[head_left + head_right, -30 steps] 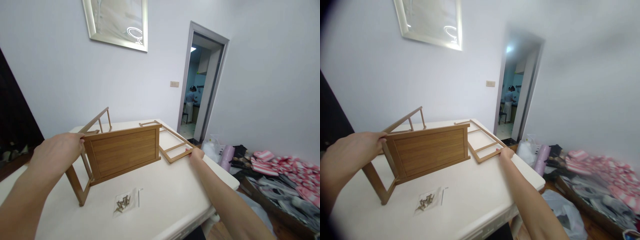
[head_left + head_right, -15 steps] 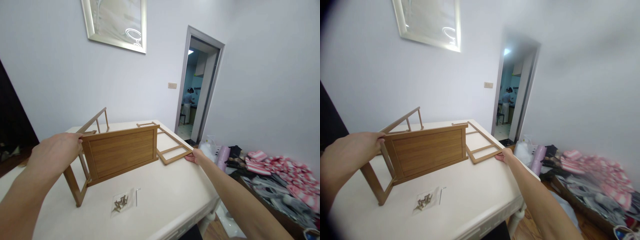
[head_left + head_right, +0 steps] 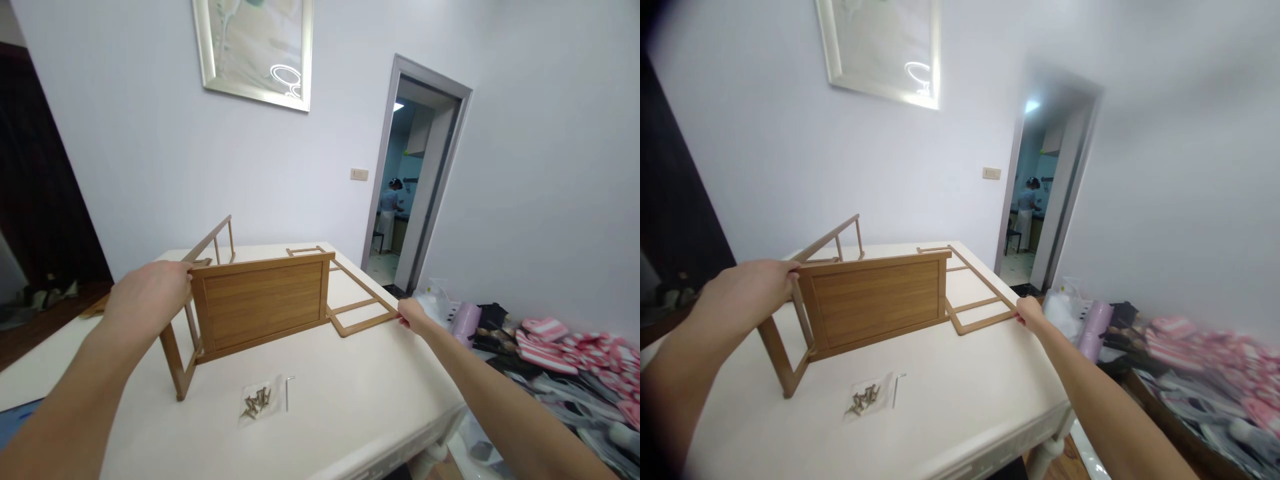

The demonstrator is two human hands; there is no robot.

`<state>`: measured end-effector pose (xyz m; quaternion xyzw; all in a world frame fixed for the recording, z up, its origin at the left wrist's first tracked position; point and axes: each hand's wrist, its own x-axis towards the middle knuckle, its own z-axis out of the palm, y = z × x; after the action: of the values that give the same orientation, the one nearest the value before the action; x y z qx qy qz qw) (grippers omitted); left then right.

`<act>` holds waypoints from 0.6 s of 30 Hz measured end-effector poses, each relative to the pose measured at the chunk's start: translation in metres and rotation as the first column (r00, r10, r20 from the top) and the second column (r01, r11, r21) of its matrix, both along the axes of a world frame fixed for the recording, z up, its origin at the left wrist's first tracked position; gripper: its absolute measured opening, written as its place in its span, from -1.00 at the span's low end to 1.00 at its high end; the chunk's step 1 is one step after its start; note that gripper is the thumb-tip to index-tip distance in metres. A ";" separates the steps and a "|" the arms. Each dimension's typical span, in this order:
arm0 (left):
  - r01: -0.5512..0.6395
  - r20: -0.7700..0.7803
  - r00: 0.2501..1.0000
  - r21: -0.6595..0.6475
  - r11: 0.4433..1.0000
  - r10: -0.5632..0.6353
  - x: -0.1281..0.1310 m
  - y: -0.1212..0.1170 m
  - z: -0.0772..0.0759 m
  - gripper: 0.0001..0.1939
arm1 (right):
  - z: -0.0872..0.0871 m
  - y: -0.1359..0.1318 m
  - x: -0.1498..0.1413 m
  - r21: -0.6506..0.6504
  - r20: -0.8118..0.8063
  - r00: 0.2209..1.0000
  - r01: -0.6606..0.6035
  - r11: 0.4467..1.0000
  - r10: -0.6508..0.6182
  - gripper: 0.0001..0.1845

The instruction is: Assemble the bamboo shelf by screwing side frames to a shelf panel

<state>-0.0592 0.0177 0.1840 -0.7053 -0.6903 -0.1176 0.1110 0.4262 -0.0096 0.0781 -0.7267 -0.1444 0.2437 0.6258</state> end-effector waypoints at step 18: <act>0.028 0.068 0.997 0.121 0.992 -0.036 -0.001 0.002 0.000 -0.59 | 0.100 0.082 -0.331 -0.142 0.965 -0.017 -0.875 0.464 0.263 -0.76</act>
<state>-0.0600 0.0199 0.1835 -0.7038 -0.6740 -0.1852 0.1269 0.0954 0.0721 0.1783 -0.3719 -0.8307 -0.0141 0.4142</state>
